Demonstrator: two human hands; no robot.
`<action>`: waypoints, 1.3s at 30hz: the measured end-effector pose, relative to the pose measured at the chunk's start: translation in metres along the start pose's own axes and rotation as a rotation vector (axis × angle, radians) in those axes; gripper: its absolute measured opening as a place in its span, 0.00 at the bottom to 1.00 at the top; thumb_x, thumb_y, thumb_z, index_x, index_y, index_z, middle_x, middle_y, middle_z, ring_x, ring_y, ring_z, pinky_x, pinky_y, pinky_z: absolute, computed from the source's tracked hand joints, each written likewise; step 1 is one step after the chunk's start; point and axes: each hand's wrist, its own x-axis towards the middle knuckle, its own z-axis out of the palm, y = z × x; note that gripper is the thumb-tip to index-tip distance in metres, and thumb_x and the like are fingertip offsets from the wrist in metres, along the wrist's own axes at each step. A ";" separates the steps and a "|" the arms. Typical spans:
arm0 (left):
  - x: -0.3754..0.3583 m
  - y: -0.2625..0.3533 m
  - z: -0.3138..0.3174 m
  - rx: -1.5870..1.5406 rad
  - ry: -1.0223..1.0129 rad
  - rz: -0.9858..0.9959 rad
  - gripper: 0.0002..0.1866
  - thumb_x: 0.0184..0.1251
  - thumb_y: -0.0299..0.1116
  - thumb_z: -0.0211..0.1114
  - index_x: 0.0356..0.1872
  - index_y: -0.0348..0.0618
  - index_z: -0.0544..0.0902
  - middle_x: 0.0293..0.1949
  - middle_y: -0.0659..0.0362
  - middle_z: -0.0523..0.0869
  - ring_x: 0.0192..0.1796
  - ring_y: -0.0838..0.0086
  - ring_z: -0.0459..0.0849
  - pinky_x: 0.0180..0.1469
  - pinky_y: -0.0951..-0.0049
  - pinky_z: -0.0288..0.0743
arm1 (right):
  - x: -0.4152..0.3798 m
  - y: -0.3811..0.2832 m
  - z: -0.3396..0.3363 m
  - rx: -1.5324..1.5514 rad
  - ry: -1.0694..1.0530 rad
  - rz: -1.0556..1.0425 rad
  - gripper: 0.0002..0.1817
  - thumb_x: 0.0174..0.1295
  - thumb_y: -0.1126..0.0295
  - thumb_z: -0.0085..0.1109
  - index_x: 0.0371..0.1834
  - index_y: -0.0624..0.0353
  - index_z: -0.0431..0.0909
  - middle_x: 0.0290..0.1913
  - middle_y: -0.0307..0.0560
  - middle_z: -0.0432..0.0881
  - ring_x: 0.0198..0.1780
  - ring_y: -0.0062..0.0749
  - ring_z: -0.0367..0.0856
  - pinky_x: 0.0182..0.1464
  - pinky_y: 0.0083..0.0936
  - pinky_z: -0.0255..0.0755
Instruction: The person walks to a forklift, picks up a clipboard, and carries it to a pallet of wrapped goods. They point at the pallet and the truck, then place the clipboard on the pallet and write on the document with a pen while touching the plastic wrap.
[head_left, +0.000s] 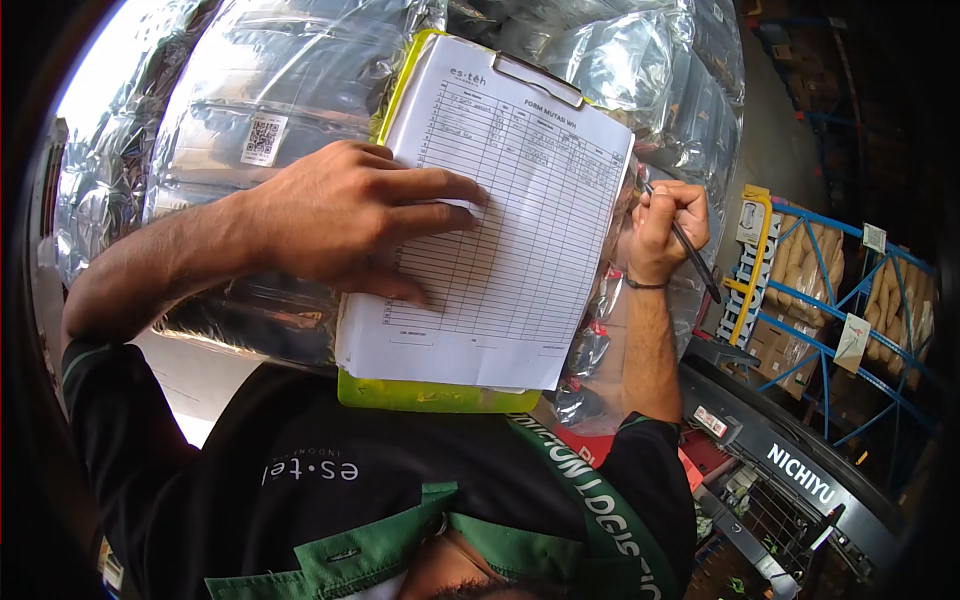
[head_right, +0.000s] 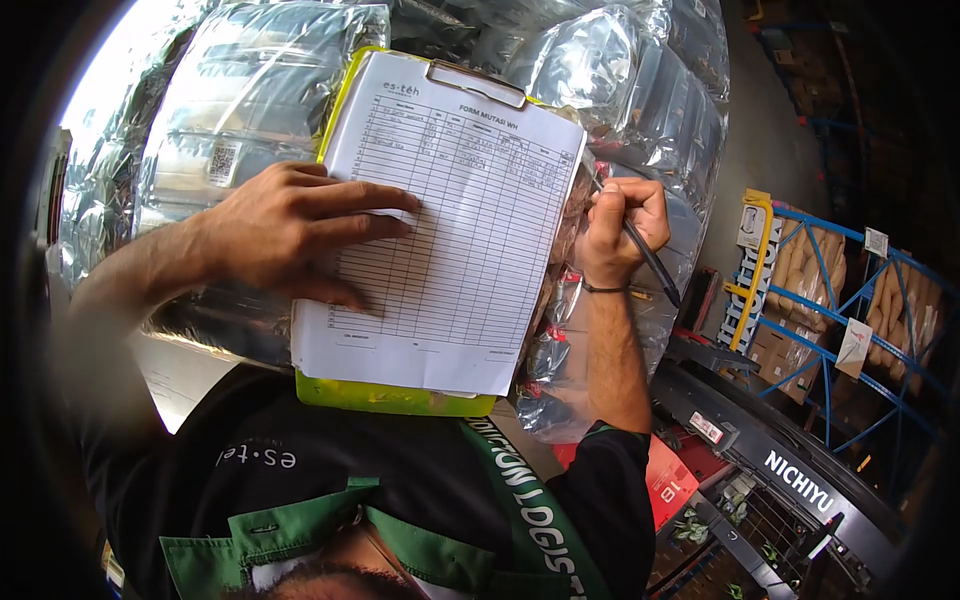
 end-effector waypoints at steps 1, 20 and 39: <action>-0.001 -0.001 0.000 0.000 -0.002 0.005 0.39 0.57 0.59 0.82 0.62 0.41 0.86 0.71 0.56 0.84 0.52 0.60 0.95 0.56 0.56 0.92 | 0.001 -0.005 0.004 -0.047 -0.006 -0.063 0.09 0.70 0.77 0.69 0.40 0.63 0.75 0.34 0.45 0.84 0.29 0.15 0.76 0.33 0.16 0.72; -0.016 0.003 -0.001 0.234 0.088 -0.043 0.40 0.55 0.61 0.84 0.50 0.29 0.91 0.60 0.48 0.91 0.47 0.59 0.97 0.48 0.62 0.94 | 0.005 -0.052 0.145 -0.229 -0.583 -0.333 0.12 0.63 0.69 0.78 0.37 0.60 0.81 0.28 0.39 0.86 0.27 0.18 0.85 0.31 0.21 0.80; -0.014 0.007 -0.003 0.208 0.008 -0.139 0.44 0.49 0.62 0.86 0.56 0.30 0.90 0.63 0.47 0.91 0.49 0.61 0.97 0.52 0.67 0.92 | 0.005 -0.058 0.144 -0.281 -0.601 -0.348 0.12 0.65 0.69 0.77 0.34 0.59 0.80 0.24 0.37 0.83 0.24 0.19 0.82 0.28 0.21 0.77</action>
